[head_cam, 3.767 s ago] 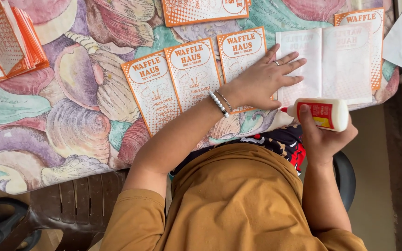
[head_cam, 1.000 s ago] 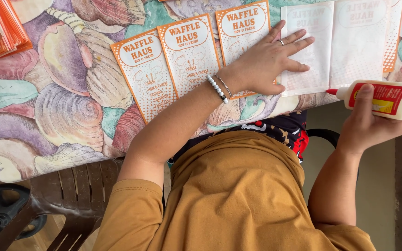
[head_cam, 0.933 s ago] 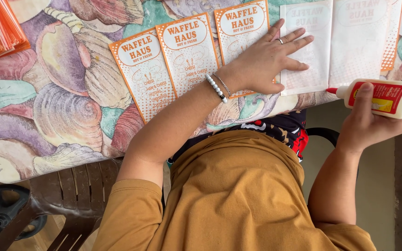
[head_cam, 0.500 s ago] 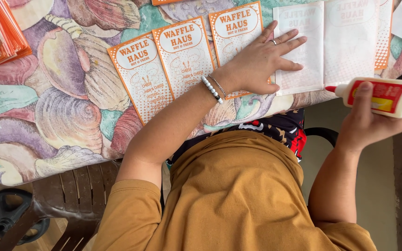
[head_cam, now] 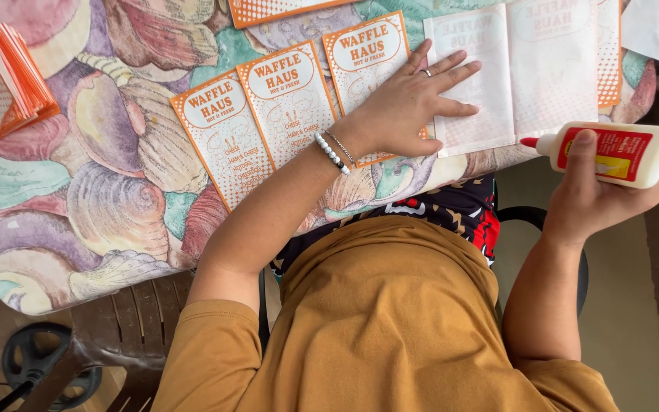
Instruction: Assembling paper bags by applying liquid glue to the edges and folding them to seal the bottom.
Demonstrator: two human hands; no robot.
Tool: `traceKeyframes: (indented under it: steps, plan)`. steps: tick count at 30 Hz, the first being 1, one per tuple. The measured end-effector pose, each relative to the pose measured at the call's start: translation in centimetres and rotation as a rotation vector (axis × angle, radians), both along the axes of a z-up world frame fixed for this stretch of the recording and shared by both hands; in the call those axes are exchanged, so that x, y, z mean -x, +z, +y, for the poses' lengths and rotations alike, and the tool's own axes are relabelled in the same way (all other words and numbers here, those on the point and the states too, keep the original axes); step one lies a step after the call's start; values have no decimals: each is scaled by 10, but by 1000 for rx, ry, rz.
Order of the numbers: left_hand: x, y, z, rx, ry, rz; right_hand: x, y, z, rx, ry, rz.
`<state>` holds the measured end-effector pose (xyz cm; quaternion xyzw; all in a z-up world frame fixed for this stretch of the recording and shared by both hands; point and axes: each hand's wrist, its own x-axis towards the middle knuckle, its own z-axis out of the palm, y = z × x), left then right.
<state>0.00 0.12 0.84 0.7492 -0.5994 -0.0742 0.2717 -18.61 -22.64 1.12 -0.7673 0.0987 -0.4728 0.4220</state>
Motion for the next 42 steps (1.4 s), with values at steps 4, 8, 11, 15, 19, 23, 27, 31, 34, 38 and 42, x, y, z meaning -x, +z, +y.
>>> traceKeyframes:
  steps: [4,8,11,15,19,23,27,31,34,38,42]
  plan:
    - [1,5,0,-22,9,19,-2,-10,5,-48,-35,-60]
    - [3,7,0,-40,24,27,-5,3,4,-74,-76,-54]
    - [6,10,-1,-46,33,-4,6,11,-10,-45,-111,-69]
    - [11,24,-6,-128,37,-69,10,8,-14,-67,-103,-104]
    - [24,35,-16,-284,91,-338,18,2,-27,-156,-166,-144]
    - [46,43,-21,-298,183,-645,31,-15,-54,-330,-238,-167]
    - [29,32,-18,-72,81,-568,33,6,-56,-352,-277,-95]
    - [30,12,-29,-175,33,-304,38,-1,-69,-526,-308,-65]
    - [49,2,-66,-193,251,-344,36,-5,-76,-561,-337,-81]
    - [70,2,-108,-217,611,-358,30,-10,-89,-654,-448,-98]
    - [27,36,-70,55,436,-371,35,-13,-93,-581,-357,-57]
